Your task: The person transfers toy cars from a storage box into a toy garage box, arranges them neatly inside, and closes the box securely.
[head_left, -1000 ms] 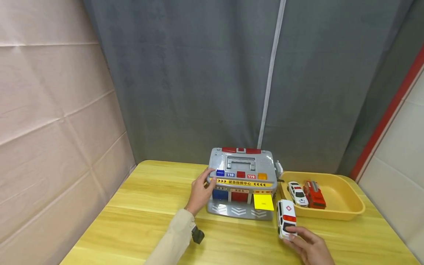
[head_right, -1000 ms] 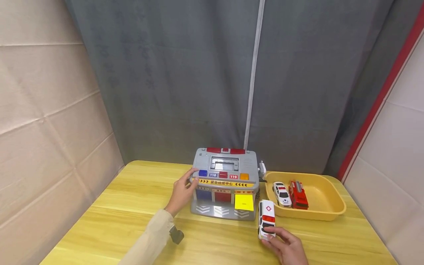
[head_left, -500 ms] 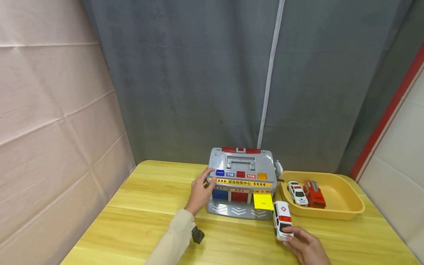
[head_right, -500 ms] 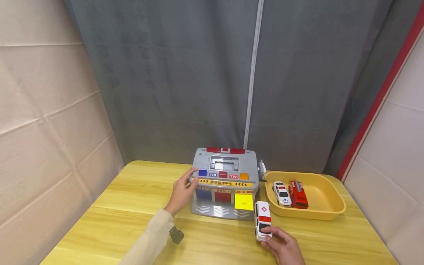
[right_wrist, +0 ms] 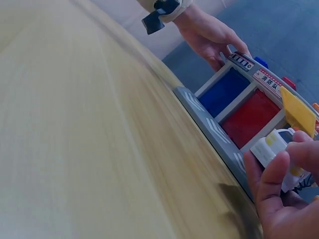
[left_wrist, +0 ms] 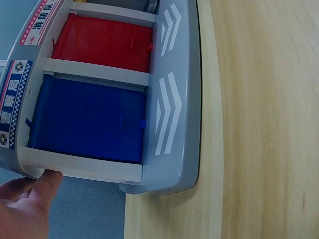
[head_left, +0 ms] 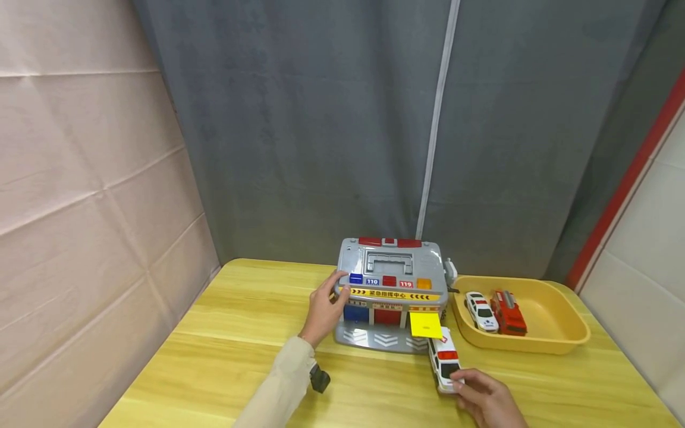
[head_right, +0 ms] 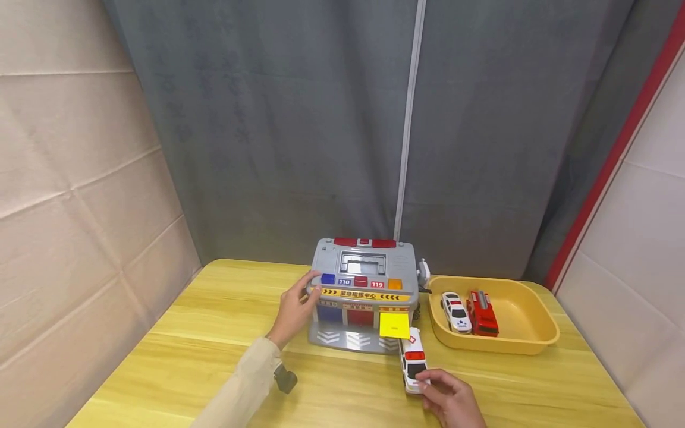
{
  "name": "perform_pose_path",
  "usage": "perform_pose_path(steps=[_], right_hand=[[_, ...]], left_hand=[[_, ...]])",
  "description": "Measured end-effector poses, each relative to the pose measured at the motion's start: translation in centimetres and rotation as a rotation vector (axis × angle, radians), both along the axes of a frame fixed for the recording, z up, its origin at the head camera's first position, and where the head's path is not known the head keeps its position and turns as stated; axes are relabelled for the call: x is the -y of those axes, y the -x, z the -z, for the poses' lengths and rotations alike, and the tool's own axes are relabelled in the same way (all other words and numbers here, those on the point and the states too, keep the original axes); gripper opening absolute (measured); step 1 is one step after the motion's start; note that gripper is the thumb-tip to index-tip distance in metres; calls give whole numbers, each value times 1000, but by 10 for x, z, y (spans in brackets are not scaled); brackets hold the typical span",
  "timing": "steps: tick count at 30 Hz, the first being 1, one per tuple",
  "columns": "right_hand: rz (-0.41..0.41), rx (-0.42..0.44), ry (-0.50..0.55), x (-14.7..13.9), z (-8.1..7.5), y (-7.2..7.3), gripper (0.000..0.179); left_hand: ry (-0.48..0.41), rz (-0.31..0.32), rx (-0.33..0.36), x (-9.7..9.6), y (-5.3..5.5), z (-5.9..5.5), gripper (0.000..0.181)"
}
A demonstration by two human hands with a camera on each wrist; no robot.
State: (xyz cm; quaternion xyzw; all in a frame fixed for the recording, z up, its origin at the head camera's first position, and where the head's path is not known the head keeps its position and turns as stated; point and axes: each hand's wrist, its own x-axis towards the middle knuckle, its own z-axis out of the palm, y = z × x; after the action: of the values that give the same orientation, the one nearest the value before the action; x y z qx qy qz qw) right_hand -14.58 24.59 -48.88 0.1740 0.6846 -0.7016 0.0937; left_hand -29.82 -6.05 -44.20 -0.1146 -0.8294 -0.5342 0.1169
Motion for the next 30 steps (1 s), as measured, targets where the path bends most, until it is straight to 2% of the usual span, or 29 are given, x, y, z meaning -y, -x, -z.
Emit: perform_pose_path(steps=[6,10,15,25,30], right_hand=[[-128,-32,76,0,2,1,18],[-170,-55,136,5,3,3,18],[-127,-52,138,15,2,9,11],[-67,-64,177,28,0,20,10],[4,-58,179,36,0,27,12]], left_hand=[[-3,3,-5,1,0,0,34],[-4,5,-17,1,0,2,34],[-7,8,-21,1,2,3,33],[2,14,-9,2,2,3,34],[14,7,-7,2,2,3,34]])
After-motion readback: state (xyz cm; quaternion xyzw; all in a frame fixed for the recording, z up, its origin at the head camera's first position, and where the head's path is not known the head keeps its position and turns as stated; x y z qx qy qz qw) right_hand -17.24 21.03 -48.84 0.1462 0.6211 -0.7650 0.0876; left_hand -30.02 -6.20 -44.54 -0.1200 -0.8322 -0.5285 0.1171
